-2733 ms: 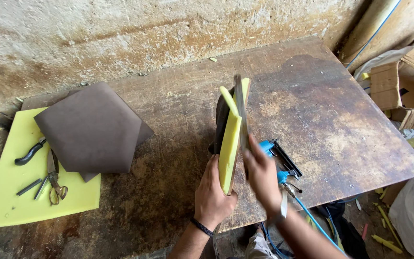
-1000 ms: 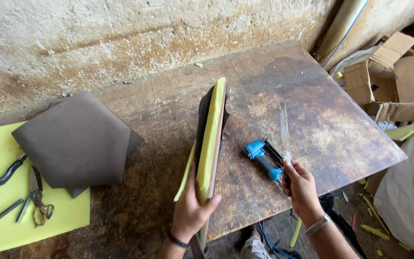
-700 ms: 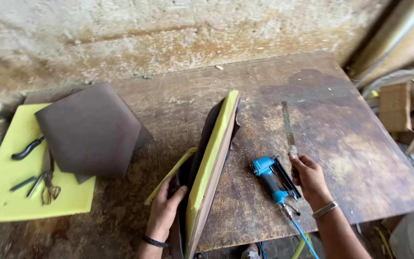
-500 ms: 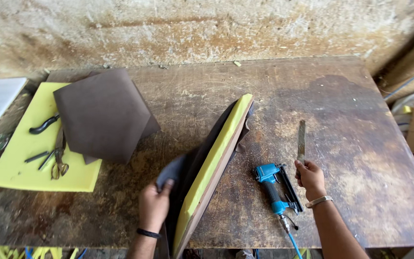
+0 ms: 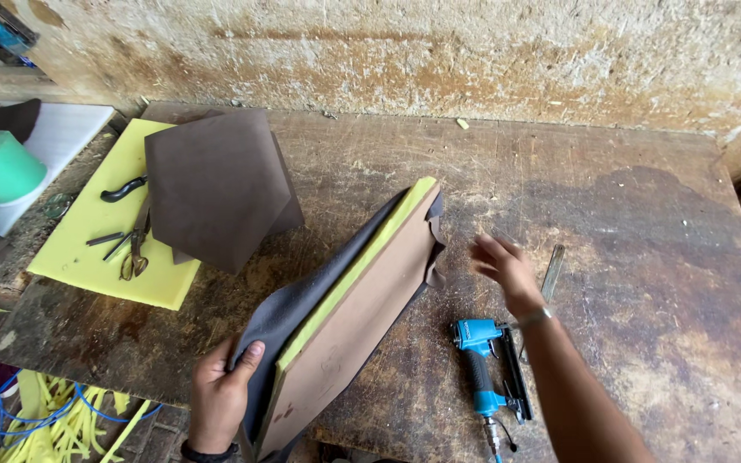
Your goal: The person staples brown fabric onto a rectangular board using a pneumatic staple gun. They repeatedly fold the fabric edges and drive staples along the perimeter to secure the material. The person handles several boards in sequence, flipping them to work on different sides.
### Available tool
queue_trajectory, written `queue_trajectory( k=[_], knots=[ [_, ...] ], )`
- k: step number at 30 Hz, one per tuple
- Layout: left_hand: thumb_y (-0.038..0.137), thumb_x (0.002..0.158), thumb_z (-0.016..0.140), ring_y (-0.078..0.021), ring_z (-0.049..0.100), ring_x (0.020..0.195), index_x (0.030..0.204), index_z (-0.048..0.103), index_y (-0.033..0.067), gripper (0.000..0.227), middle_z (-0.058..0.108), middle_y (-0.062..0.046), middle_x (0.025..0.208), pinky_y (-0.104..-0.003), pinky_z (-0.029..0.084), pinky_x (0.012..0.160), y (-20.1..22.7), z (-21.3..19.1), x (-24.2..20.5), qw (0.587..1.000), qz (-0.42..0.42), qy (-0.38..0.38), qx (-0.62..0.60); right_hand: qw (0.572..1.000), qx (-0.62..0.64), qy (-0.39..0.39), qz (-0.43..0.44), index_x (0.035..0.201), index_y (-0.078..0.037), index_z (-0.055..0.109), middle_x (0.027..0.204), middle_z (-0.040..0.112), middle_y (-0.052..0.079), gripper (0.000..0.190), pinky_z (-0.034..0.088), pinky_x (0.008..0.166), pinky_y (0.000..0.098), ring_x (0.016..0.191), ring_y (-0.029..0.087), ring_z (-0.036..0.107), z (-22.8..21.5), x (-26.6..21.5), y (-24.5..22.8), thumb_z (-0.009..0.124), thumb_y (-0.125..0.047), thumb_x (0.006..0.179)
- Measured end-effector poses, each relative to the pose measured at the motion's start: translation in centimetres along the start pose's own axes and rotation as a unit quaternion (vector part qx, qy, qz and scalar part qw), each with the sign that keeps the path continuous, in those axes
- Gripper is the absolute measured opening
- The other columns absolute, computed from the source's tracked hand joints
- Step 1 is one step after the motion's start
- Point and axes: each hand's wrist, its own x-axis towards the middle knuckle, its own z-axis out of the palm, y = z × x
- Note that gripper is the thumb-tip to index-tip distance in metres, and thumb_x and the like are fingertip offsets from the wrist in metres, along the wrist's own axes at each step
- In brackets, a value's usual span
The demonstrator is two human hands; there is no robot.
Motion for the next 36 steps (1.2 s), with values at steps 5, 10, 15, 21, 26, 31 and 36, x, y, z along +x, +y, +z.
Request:
queue_trajectory(
  k=[5,10,15,21,26,31,36],
  knots=[
    [0.048,0.088,0.072,-0.0265,0.064,0.073,0.107,0.07,-0.0044,0.056,0.066,-0.018,0.082,-0.039,0.053,0.066,-2.1,-0.9,2.0,0.972,-0.183,-0.145,0.04,0.99,0.041,-0.136,-0.018,0.14,-0.003,0.057,0.126,0.069,0.014,0.066,0.037,0.113,0.0433,0.127,0.028,0.058,7.2,2.0,-6.5,0.056,-0.051,0.096],
    [0.054,0.079,0.071,-0.0218,0.068,0.112,0.132,0.057,-0.0065,0.082,0.073,-0.015,0.12,-0.035,0.054,0.094,-3.7,-0.1,7.3,0.918,-0.239,-0.253,-0.188,0.976,0.159,-0.144,-0.036,0.133,-0.004,0.058,0.116,0.066,0.007,0.044,0.043,0.105,0.0433,0.117,0.025,0.059,8.0,2.8,-8.1,0.067,-0.021,0.093],
    [0.059,0.09,0.07,-0.0405,0.048,0.11,0.125,0.049,-0.0137,0.083,0.05,-0.031,0.114,-0.054,0.042,0.1,-2.6,4.4,15.4,0.86,-0.123,-0.48,-0.126,0.962,0.21,-0.159,-0.063,0.131,-0.005,0.058,0.115,0.068,0.005,0.047,0.052,0.101,0.0381,0.107,0.019,0.067,6.8,4.1,-10.4,0.068,0.002,0.085],
    [0.042,0.088,0.068,-0.0331,0.062,0.126,0.147,0.048,-0.0009,0.076,0.065,-0.022,0.135,-0.044,0.052,0.105,3.7,15.9,22.1,0.81,-0.118,-0.509,-0.268,0.998,-0.027,-0.035,0.045,0.128,-0.001,0.066,0.107,0.075,0.013,0.03,0.059,0.086,0.0342,0.093,0.026,0.068,7.6,4.3,-11.8,0.063,-0.009,0.099],
    [0.015,0.089,0.072,-0.0273,0.069,0.107,0.132,0.063,0.0062,0.045,0.071,-0.018,0.121,-0.04,0.058,0.093,8.9,22.1,24.6,0.871,-0.238,-0.415,-0.108,0.999,-0.034,0.035,0.011,0.12,-0.005,0.072,0.103,0.073,0.008,0.024,0.055,0.073,0.0316,0.087,0.017,0.068,9.9,4.8,-11.2,0.059,-0.013,0.102],
    [-0.002,0.086,0.074,-0.017,0.071,0.094,0.11,0.073,0.0059,0.025,0.075,-0.011,0.107,-0.031,0.062,0.084,9.7,22.8,23.2,0.943,-0.007,-0.282,-0.175,0.93,0.054,0.192,-0.309,0.116,-0.007,0.062,0.103,0.067,0.004,0.014,0.056,0.077,0.025,0.09,0.011,0.062,11.4,4.9,-10.1,0.061,-0.003,0.103],
    [-0.004,0.085,0.076,-0.0122,0.072,0.088,0.103,0.071,0.0074,0.022,0.077,-0.005,0.105,-0.027,0.062,0.08,9.5,21.9,22.9,0.95,0.136,-0.233,-0.157,0.872,0.099,0.192,-0.438,0.116,-0.007,0.059,0.112,0.066,0.003,0.016,0.056,0.089,0.0249,0.101,0.011,0.064,12.0,2.3,-10.2,0.064,0.002,0.104]
  ],
)
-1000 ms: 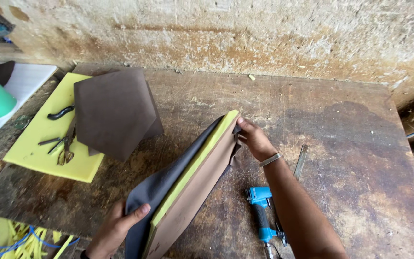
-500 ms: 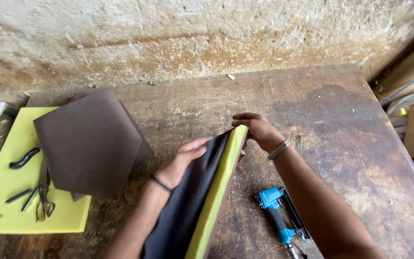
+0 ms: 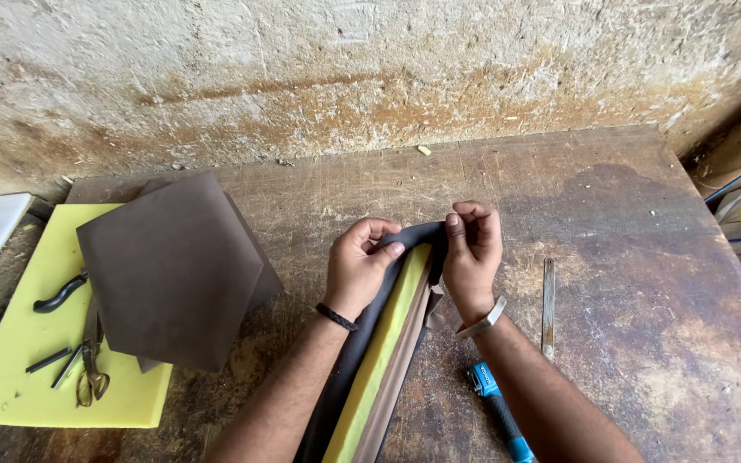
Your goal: The person staples brown fabric onto a rectangular board using a pneumatic staple gun. They repeatedly fold the fabric edges and drive staples along the perimeter to secure the material. The person handles several boards in sequence, flipping them to work on different sides.
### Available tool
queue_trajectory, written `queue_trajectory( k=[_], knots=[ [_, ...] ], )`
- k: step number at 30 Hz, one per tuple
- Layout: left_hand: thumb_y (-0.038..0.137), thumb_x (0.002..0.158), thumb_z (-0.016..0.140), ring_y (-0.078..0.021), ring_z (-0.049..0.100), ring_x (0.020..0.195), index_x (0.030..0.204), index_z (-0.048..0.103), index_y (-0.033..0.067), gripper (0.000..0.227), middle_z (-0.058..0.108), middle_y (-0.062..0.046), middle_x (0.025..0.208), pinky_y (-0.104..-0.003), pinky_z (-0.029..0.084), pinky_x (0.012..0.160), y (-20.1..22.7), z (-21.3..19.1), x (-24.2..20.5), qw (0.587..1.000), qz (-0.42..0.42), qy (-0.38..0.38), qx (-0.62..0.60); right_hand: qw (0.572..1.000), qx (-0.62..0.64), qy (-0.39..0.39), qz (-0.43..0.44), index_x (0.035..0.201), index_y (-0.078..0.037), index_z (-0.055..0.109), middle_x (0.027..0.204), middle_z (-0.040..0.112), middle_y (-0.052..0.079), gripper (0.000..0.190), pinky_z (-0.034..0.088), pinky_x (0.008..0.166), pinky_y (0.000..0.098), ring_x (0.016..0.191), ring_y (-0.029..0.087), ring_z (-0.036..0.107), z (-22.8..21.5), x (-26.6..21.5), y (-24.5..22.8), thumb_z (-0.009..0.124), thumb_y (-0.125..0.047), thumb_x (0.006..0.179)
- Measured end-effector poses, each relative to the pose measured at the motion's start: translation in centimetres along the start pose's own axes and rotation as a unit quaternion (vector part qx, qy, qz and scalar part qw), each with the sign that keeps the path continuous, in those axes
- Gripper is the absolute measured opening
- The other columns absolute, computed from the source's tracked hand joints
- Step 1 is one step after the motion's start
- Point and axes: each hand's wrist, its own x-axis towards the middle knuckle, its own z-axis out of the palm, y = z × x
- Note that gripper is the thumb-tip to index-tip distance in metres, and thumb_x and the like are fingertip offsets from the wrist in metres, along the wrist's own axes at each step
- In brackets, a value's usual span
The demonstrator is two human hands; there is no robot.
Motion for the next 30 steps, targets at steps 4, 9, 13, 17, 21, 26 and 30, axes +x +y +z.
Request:
queue_trajectory(
  k=[4,9,13,17,21,26,30],
  knots=[
    [-0.006,0.085,0.077,-0.0111,0.073,0.086,0.1,0.071,0.0075,0.021,0.077,-0.004,0.101,-0.026,0.064,0.076,0.5,0.1,-0.5,0.998,0.036,0.029,0.035,0.998,0.042,0.029,0.031,0.116,-0.009,0.06,0.104,0.067,0.002,0.021,0.059,0.086,0.0246,0.095,0.011,0.066,-0.4,-0.5,-2.3,0.068,0.005,0.101],
    [0.012,0.088,0.077,-0.0131,0.072,0.085,0.11,0.067,0.0113,0.024,0.074,-0.003,0.1,-0.028,0.063,0.071,2.4,0.9,-0.4,0.994,0.001,0.009,0.109,0.937,0.28,0.071,0.194,0.116,-0.008,0.062,0.095,0.07,0.005,0.022,0.06,0.08,0.0269,0.086,0.013,0.067,-0.9,0.2,-4.1,0.065,0.003,0.097],
    [0.035,0.089,0.075,-0.0166,0.072,0.08,0.109,0.071,0.0139,0.029,0.074,-0.005,0.092,-0.03,0.058,0.068,3.3,1.9,1.8,0.942,-0.162,-0.139,0.257,0.902,0.363,0.025,0.234,0.122,-0.004,0.062,0.098,0.069,0.005,0.02,0.057,0.086,0.0256,0.09,0.012,0.066,-1.3,0.2,-3.9,0.066,0.001,0.103],
    [0.031,0.096,0.073,-0.0209,0.072,0.081,0.094,0.077,0.0046,0.026,0.076,-0.009,0.087,-0.036,0.055,0.072,1.8,3.6,2.5,0.918,-0.164,-0.119,0.342,0.894,0.378,-0.018,0.239,0.129,-0.006,0.055,0.105,0.068,0.007,0.032,0.056,0.091,0.031,0.098,0.016,0.066,-2.4,-0.3,-2.5,0.069,-0.016,0.101],
    [0.012,0.087,0.076,-0.0186,0.073,0.087,0.096,0.079,0.0085,0.01,0.076,-0.003,0.096,-0.033,0.061,0.077,-0.3,4.8,1.8,0.971,0.086,-0.043,0.22,0.918,0.251,-0.186,0.246,0.151,-0.004,0.049,0.133,0.065,0.007,0.082,0.047,0.102,0.034,0.122,0.018,0.06,-4.2,-1.1,-1.1,0.074,-0.049,0.087],
    [0.022,0.088,0.075,-0.02,0.075,0.093,0.102,0.079,0.0093,0.02,0.078,-0.004,0.102,-0.034,0.061,0.084,0.1,3.9,2.6,0.976,0.061,-0.11,0.18,0.941,0.056,-0.266,0.203,0.15,-0.005,0.042,0.141,0.058,0.011,0.098,0.041,0.116,0.0415,0.134,0.024,0.052,-3.8,-2.2,-0.5,0.089,-0.046,0.074],
    [0.052,0.075,0.081,-0.0249,0.073,0.088,0.113,0.067,0.0043,0.063,0.074,-0.015,0.101,-0.04,0.058,0.079,0.9,-3.5,0.9,0.87,-0.112,-0.343,0.335,0.92,-0.039,-0.176,0.349,0.14,-0.004,0.054,0.13,0.069,0.014,0.087,0.046,0.112,0.0419,0.128,0.027,0.061,-4.3,-2.2,-1.6,0.089,-0.04,0.068]
  ],
)
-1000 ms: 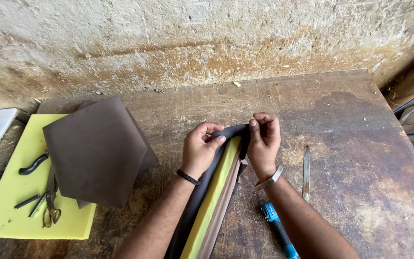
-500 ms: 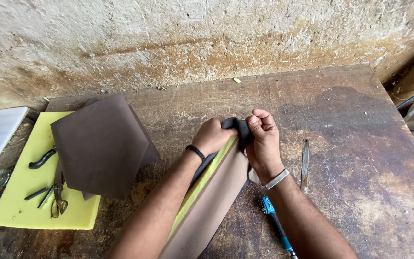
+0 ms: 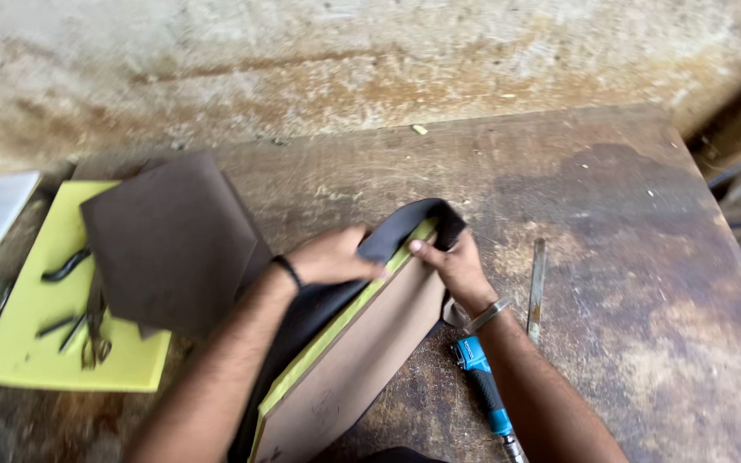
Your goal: The person staples brown fabric onto a rectangular board using a pneumatic staple gun. They repeatedly fold the fabric edges and drive staples along the perimeter to secure the material. The person handles several boards in sequence, flipping them to work on different sides.
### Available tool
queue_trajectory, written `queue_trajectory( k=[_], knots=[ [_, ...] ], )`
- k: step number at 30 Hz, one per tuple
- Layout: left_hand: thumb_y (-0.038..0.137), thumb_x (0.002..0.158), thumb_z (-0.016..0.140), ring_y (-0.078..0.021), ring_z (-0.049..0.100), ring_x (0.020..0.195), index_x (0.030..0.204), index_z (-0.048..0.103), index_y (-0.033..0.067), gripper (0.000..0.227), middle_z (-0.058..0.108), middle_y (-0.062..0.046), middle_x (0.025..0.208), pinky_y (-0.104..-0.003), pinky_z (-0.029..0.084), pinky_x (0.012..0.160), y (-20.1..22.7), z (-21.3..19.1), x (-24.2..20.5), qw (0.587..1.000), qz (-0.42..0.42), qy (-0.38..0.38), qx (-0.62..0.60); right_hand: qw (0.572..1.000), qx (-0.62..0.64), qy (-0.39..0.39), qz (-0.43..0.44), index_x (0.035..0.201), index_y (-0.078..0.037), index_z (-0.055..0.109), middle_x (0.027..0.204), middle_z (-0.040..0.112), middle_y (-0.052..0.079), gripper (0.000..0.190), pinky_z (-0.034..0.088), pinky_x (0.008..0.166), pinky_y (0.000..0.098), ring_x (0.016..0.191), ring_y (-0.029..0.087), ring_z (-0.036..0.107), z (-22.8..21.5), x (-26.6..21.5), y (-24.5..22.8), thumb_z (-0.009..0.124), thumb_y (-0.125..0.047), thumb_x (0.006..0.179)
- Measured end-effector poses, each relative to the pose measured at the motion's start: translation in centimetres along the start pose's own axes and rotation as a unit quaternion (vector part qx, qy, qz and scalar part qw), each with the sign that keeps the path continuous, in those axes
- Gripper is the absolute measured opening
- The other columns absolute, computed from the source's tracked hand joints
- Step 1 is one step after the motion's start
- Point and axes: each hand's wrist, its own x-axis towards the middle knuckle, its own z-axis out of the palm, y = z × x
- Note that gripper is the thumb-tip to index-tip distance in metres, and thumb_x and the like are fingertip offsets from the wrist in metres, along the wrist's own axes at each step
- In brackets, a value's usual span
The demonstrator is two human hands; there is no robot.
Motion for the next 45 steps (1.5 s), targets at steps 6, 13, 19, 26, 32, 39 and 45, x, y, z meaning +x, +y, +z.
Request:
queue_trajectory(
  k=[6,13,19,26,32,39,45],
  knots=[
    [0.05,0.083,0.08,-0.024,0.072,0.065,0.087,0.071,-0.0019,0.053,0.073,-0.016,0.074,-0.038,0.054,0.062,-2.9,-1.0,-16.4,0.975,-0.178,-0.039,0.124,1.0,0.023,0.008,-0.013,0.137,-0.003,0.053,0.125,0.068,0.016,0.078,0.051,0.107,0.048,0.12,0.031,0.063,-0.3,-0.1,0.1,0.087,-0.034,0.073],
    [0.028,0.099,0.069,-0.0145,0.071,0.066,0.104,0.076,0.0076,0.023,0.076,-0.003,0.081,-0.032,0.056,0.062,1.0,2.2,-24.9,0.984,0.052,-0.131,-0.108,0.995,0.098,0.031,-0.009,0.132,-0.003,0.052,0.114,0.064,0.013,0.065,0.048,0.1,0.0474,0.111,0.03,0.06,-1.7,-0.7,2.9,0.081,-0.02,0.076],
    [0.05,0.108,0.04,-0.0277,0.051,0.143,0.144,0.056,0.0101,0.057,0.057,-0.015,0.154,-0.047,0.044,0.117,-3.4,2.9,-8.7,0.958,0.141,0.023,-0.247,0.976,0.153,0.144,-0.06,0.131,-0.013,0.053,0.124,0.06,0.008,0.052,0.044,0.103,0.0427,0.118,0.024,0.056,0.3,-1.5,4.4,0.071,-0.012,0.082],
    [0.042,0.108,0.048,-0.0398,0.054,0.136,0.142,0.056,-0.0065,0.06,0.055,-0.03,0.145,-0.046,0.046,0.111,-3.1,9.7,9.4,0.82,-0.023,-0.022,-0.572,0.882,0.202,0.346,-0.247,0.114,-0.008,0.053,0.117,0.059,0.006,0.011,0.049,0.103,0.0294,0.113,0.018,0.056,6.8,-0.8,4.3,0.059,-0.004,0.105],
    [0.042,0.111,0.038,-0.0312,0.036,0.154,0.156,0.037,-0.005,0.065,0.038,-0.024,0.164,-0.042,0.033,0.128,-5.9,7.6,9.1,0.828,0.201,-0.118,-0.511,0.872,0.02,0.389,-0.295,0.098,-0.004,0.053,0.111,0.056,0.006,0.015,0.045,0.095,0.0279,0.105,0.018,0.054,10.5,-0.9,5.0,0.067,0.002,0.099],
    [0.063,0.103,0.03,-0.0357,0.023,0.157,0.163,0.017,0.0024,0.087,0.018,-0.023,0.17,-0.049,0.027,0.126,-3.5,4.5,7.0,0.927,0.155,-0.098,-0.328,0.886,0.026,0.337,-0.318,0.094,-0.003,0.053,0.109,0.05,0.007,0.018,0.045,0.102,0.0316,0.109,0.02,0.054,11.3,-0.7,4.5,0.07,0.003,0.095],
    [0.062,0.098,0.033,-0.0337,0.026,0.152,0.162,0.02,0.0165,0.08,0.023,-0.019,0.168,-0.051,0.03,0.12,-1.4,4.0,6.3,0.968,0.027,-0.087,-0.233,0.881,-0.021,0.308,-0.36,0.092,-0.001,0.053,0.113,0.055,0.01,0.014,0.046,0.094,0.0317,0.105,0.021,0.055,10.6,-1.2,6.7,0.06,-0.002,0.081]
  ],
)
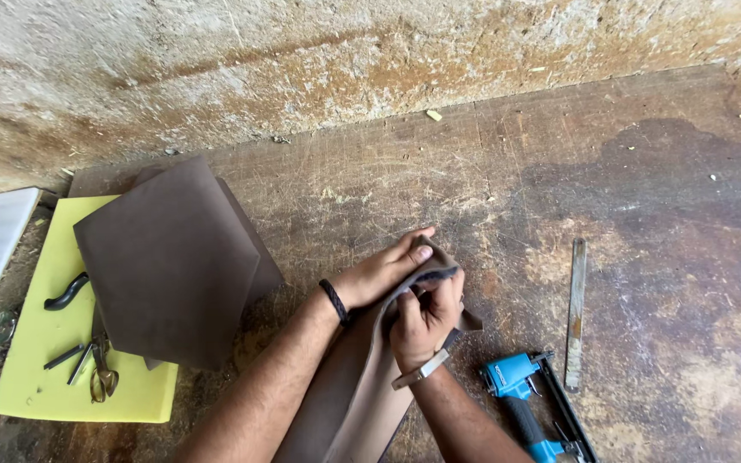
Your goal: The person staples brown fabric onto a rectangular board using a pneumatic staple gun. They repeatedly fold the fabric edges and drive staples along the perimeter to secure the material. The person handles several boards in sequence, flipping them to work on different sides.
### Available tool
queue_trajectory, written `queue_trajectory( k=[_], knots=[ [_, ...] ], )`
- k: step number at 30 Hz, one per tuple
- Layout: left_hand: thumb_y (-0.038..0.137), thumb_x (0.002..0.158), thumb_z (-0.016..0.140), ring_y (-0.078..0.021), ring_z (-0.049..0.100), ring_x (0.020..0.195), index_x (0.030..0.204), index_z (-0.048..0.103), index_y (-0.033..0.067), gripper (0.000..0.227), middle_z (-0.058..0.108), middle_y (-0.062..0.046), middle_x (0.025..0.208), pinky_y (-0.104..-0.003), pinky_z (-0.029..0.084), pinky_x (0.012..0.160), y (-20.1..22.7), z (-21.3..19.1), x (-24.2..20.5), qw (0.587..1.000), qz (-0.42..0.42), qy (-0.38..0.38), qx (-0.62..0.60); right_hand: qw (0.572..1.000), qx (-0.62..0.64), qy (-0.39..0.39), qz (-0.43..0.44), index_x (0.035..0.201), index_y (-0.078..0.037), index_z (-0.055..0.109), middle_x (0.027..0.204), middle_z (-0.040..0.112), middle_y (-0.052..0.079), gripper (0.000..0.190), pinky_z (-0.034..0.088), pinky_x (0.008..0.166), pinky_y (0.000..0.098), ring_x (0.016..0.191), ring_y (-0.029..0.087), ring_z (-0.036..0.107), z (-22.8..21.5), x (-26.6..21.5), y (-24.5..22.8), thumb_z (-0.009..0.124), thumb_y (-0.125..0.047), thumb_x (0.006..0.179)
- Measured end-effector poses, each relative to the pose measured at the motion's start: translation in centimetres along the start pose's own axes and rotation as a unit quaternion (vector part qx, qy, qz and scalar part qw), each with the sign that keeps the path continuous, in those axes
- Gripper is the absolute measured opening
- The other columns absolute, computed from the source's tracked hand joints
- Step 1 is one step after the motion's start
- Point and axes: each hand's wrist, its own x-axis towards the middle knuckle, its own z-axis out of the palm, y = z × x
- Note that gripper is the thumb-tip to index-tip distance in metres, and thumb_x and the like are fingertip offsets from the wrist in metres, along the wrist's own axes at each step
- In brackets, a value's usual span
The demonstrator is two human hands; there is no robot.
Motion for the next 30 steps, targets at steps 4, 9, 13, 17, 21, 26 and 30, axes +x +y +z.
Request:
queue_trajectory(
  k=[4,9,13,17,21,26,30],
  knots=[
    [0.048,0.1,0.044,-0.0329,0.05,0.139,0.157,0.034,0.0157,0.067,0.047,-0.02,0.152,-0.047,0.045,0.112,1.4,-0.3,-0.2,0.994,-0.078,0.033,0.062,0.993,0.035,-0.064,0.094,0.091,-0.002,0.055,0.097,0.052,0.007,0.011,0.044,0.082,0.0312,0.09,0.019,0.051,-1.7,-1.1,1.4,0.058,0.0,0.081],
    [0.036,0.094,0.059,-0.029,0.068,0.119,0.141,0.053,0.0106,0.053,0.07,-0.016,0.129,-0.045,0.055,0.101,2.9,-0.5,-0.4,0.983,-0.117,0.041,0.139,0.913,0.202,-0.138,0.326,0.097,-0.001,0.063,0.093,0.067,0.009,0.007,0.055,0.08,0.0312,0.085,0.017,0.065,-5.6,0.0,0.2,0.059,-0.006,0.098],
    [0.04,0.094,0.06,-0.0263,0.063,0.123,0.147,0.047,0.0183,0.059,0.064,-0.012,0.136,-0.044,0.052,0.102,3.6,0.2,0.1,0.967,-0.146,0.057,0.199,0.873,0.19,-0.071,0.444,0.106,-0.014,0.061,0.085,0.066,0.002,0.009,0.057,0.063,0.0292,0.07,0.012,0.063,-4.6,4.4,0.4,0.057,-0.012,0.098],
    [0.042,0.095,0.062,-0.0251,0.062,0.124,0.152,0.042,0.0199,0.064,0.062,-0.012,0.138,-0.043,0.051,0.103,3.6,0.7,0.2,0.968,-0.139,0.073,0.198,0.849,0.235,-0.107,0.46,0.093,-0.003,0.067,0.075,0.065,0.004,0.018,0.051,0.056,0.0292,0.06,0.012,0.059,-3.8,6.4,0.8,0.06,-0.017,0.102],
    [0.033,0.091,0.065,-0.0246,0.066,0.12,0.155,0.039,0.0228,0.07,0.065,-0.011,0.135,-0.041,0.054,0.1,3.7,0.8,0.2,0.968,-0.148,0.102,0.176,0.818,0.233,-0.135,0.508,0.083,-0.004,0.064,0.068,0.063,0.005,0.023,0.05,0.052,0.0313,0.054,0.016,0.058,-4.0,7.3,1.3,0.062,-0.019,0.101],
    [0.022,0.086,0.071,-0.0239,0.068,0.118,0.153,0.043,0.0275,0.073,0.067,-0.008,0.134,-0.04,0.055,0.099,4.1,1.5,0.6,0.961,-0.162,0.129,0.185,0.813,0.061,-0.273,0.51,0.087,-0.005,0.067,0.07,0.064,0.008,0.023,0.05,0.052,0.0314,0.054,0.015,0.057,-7.0,8.6,2.9,0.063,-0.024,0.1],
    [0.021,0.086,0.074,-0.0245,0.063,0.121,0.152,0.044,0.0323,0.073,0.062,-0.009,0.138,-0.04,0.053,0.1,4.5,1.7,0.8,0.954,-0.16,0.138,0.212,0.687,-0.396,-0.52,0.318,0.131,-0.025,0.063,0.093,0.074,0.003,0.039,0.06,0.069,0.0369,0.076,0.019,0.07,-14.8,4.6,2.2,0.057,-0.042,0.097]
  ],
)
